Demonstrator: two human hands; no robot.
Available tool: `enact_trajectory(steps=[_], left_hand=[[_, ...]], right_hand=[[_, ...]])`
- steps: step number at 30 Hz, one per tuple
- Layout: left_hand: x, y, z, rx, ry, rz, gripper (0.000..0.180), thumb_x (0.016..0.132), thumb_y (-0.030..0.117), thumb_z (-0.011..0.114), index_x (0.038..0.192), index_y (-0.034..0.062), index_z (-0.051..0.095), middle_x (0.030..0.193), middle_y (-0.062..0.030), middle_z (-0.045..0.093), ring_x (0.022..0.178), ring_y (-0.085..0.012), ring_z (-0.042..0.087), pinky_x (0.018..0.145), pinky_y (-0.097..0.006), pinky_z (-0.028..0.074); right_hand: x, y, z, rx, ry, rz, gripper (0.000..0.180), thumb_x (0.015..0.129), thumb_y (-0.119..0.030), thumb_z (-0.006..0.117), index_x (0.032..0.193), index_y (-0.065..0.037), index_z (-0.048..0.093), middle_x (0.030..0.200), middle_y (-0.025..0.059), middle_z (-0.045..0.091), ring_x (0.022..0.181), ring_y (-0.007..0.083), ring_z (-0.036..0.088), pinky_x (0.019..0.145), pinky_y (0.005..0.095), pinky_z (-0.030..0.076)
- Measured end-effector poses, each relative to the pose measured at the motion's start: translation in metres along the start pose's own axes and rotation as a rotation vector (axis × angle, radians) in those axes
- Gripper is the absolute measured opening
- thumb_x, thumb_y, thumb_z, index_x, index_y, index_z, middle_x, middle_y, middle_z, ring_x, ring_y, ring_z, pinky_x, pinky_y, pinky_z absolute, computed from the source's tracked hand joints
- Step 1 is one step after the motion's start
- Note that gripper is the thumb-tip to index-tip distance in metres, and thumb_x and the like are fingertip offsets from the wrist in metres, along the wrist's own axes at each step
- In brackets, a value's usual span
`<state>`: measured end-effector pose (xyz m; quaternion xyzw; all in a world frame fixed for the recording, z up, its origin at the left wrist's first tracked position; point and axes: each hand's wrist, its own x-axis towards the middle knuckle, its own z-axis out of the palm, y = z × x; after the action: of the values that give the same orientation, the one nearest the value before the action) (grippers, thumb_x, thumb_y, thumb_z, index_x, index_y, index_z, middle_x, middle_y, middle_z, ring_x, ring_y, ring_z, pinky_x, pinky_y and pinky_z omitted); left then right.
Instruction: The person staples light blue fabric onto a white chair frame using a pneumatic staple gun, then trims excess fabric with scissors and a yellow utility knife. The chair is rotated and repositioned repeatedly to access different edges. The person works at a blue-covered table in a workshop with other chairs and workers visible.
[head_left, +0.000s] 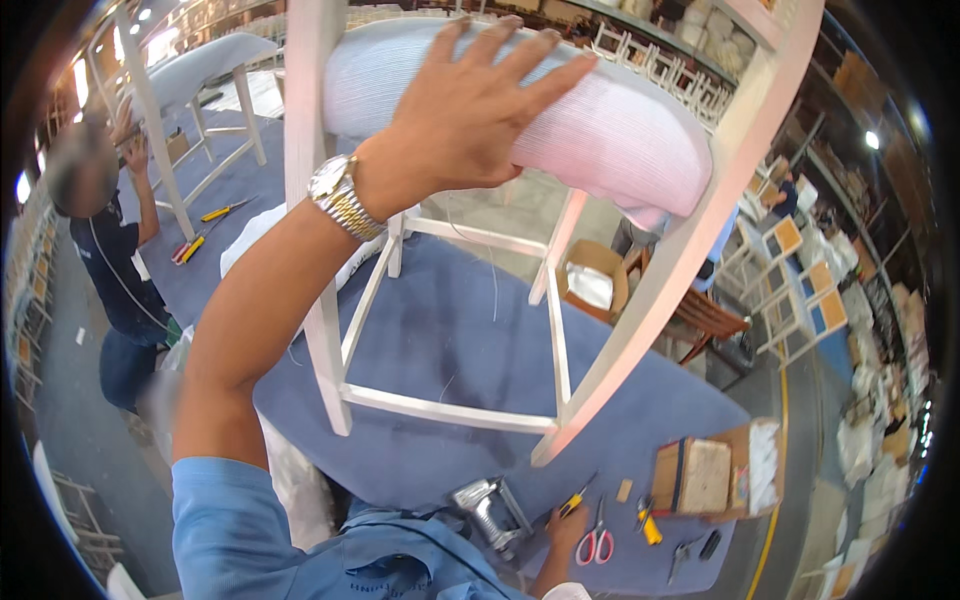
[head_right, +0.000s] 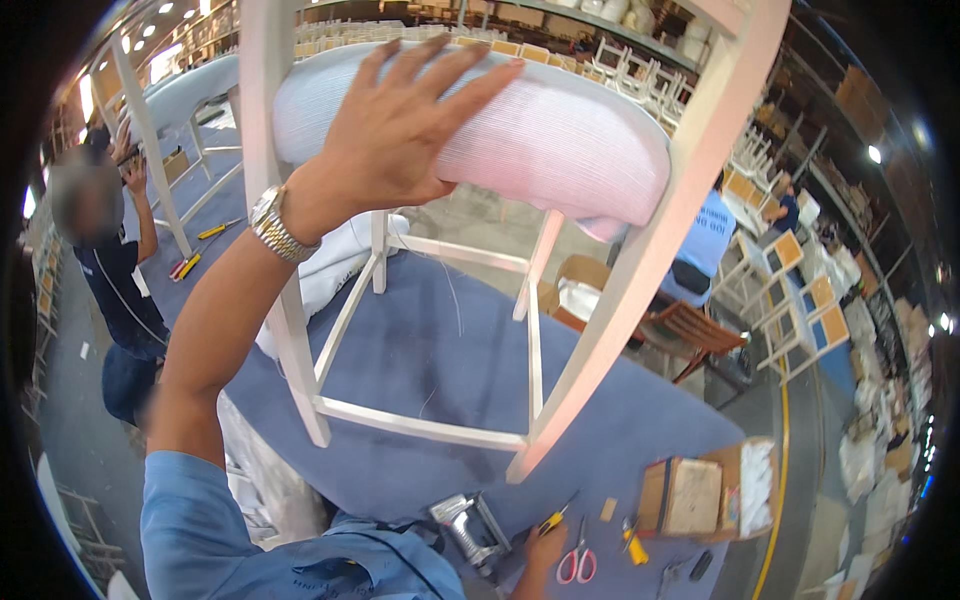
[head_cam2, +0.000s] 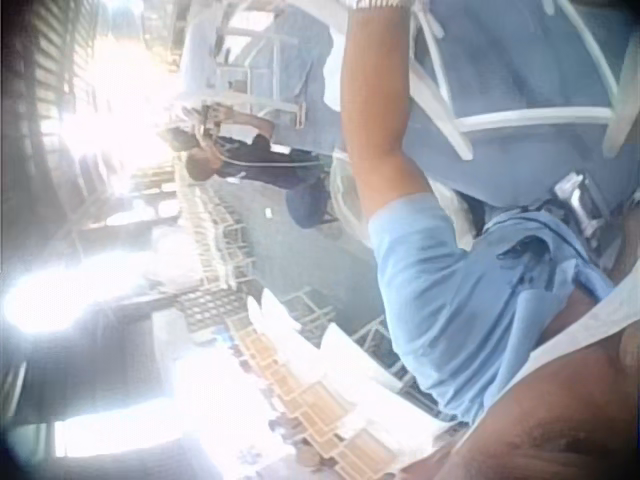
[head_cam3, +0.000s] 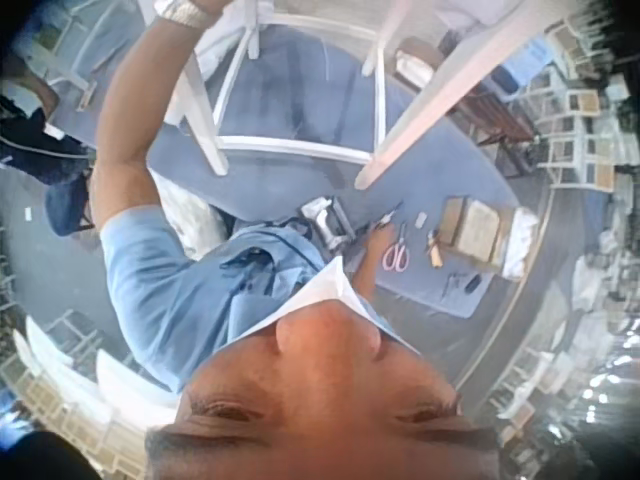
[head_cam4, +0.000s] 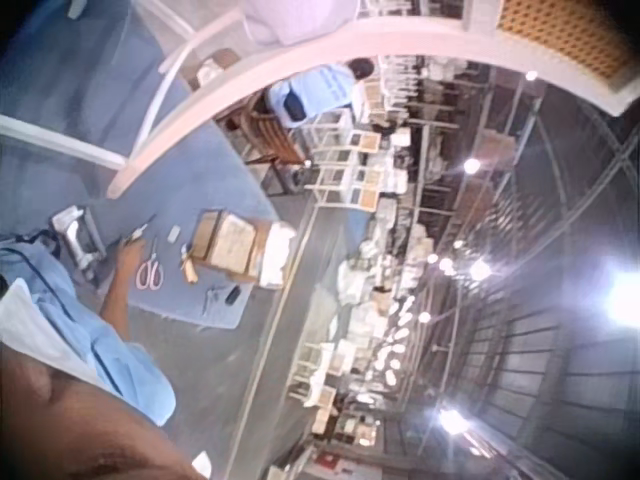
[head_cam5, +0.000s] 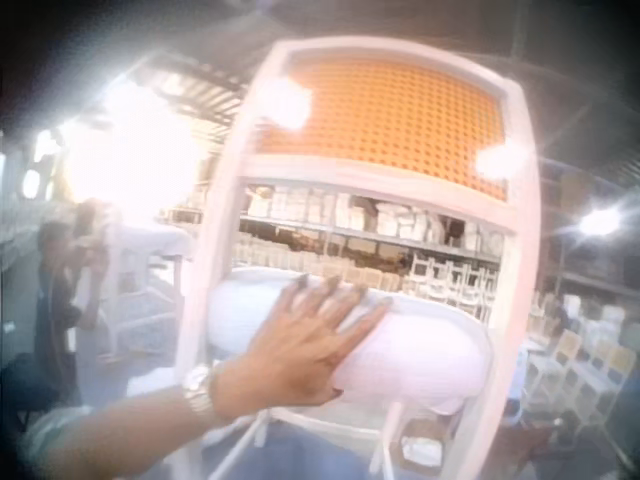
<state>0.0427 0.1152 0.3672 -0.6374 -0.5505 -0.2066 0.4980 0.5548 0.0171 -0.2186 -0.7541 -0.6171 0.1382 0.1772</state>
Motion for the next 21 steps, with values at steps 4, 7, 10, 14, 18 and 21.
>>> enact_trajectory(steps=[4,7,10,14,18,21], left_hand=[[0.01,-0.027,0.019,0.046,0.051,0.003,0.112,0.061,0.031,0.094,0.159,0.0259,0.039,0.152,-0.0082,0.053,0.139,-0.0327,0.05,0.115,-0.055,0.038],[0.021,-0.035,0.037,-0.014,0.091,0.053,0.113,0.061,0.033,0.094,0.159,0.0227,0.039,0.152,-0.0085,0.053,0.138,-0.0323,0.051,0.114,-0.053,0.038],[0.03,-0.045,0.052,0.001,0.077,0.032,0.113,0.06,0.036,0.095,0.158,0.0216,0.04,0.152,-0.0095,0.053,0.139,-0.0314,0.05,0.115,-0.051,0.038],[0.045,-0.068,0.064,-0.146,0.003,0.051,0.109,0.066,0.045,0.092,0.158,0.0218,0.039,0.153,-0.0118,0.051,0.14,-0.0301,0.049,0.116,-0.052,0.037],[0.058,-0.106,0.059,-0.427,-0.028,0.0,0.067,0.104,0.06,0.047,0.127,0.0009,0.068,0.125,-0.0247,0.069,0.117,-0.0396,0.065,0.101,-0.048,0.049],[0.062,-0.102,0.042,-0.503,-0.208,-0.106,0.07,0.101,0.062,0.048,0.117,-0.0024,0.071,0.117,-0.0267,0.071,0.109,-0.0414,0.068,0.095,-0.049,0.052]], right_hand=[[0.021,-0.018,-0.01,0.782,-0.187,0.276,0.053,0.086,-0.01,0.079,0.133,0.001,0.056,0.116,0.0139,0.066,0.108,0.0311,0.066,0.091,0.0431,0.054],[0.037,-0.109,-0.09,1.425,0.169,0.09,0.052,0.097,-0.007,0.062,0.146,0.001,0.046,0.114,0.0103,0.065,0.095,0.0207,0.066,0.078,0.0321,0.056],[0.065,-0.208,-0.215,1.323,0.199,-0.174,0.056,0.098,-0.011,0.061,0.15,-0.002,0.042,0.117,0.0126,0.063,0.095,0.0188,0.065,0.076,0.0304,0.056],[0.079,-0.309,-0.313,1.253,0.014,-0.532,0.057,0.096,-0.015,0.064,0.147,-0.004,0.043,0.104,0.014,0.063,0.076,0.0158,0.061,0.061,0.0263,0.052],[0.075,-0.408,-0.345,1.047,-0.169,-0.712,0.053,0.093,-0.008,0.064,0.143,-0.003,0.047,0.095,0.0095,0.064,0.068,0.0106,0.057,0.056,0.0216,0.044],[0.076,-0.455,-0.35,0.881,-0.204,-0.727,0.051,0.095,-0.007,0.063,0.144,-0.001,0.048,0.1,0.0093,0.065,0.075,0.008,0.057,0.063,0.0203,0.044]])
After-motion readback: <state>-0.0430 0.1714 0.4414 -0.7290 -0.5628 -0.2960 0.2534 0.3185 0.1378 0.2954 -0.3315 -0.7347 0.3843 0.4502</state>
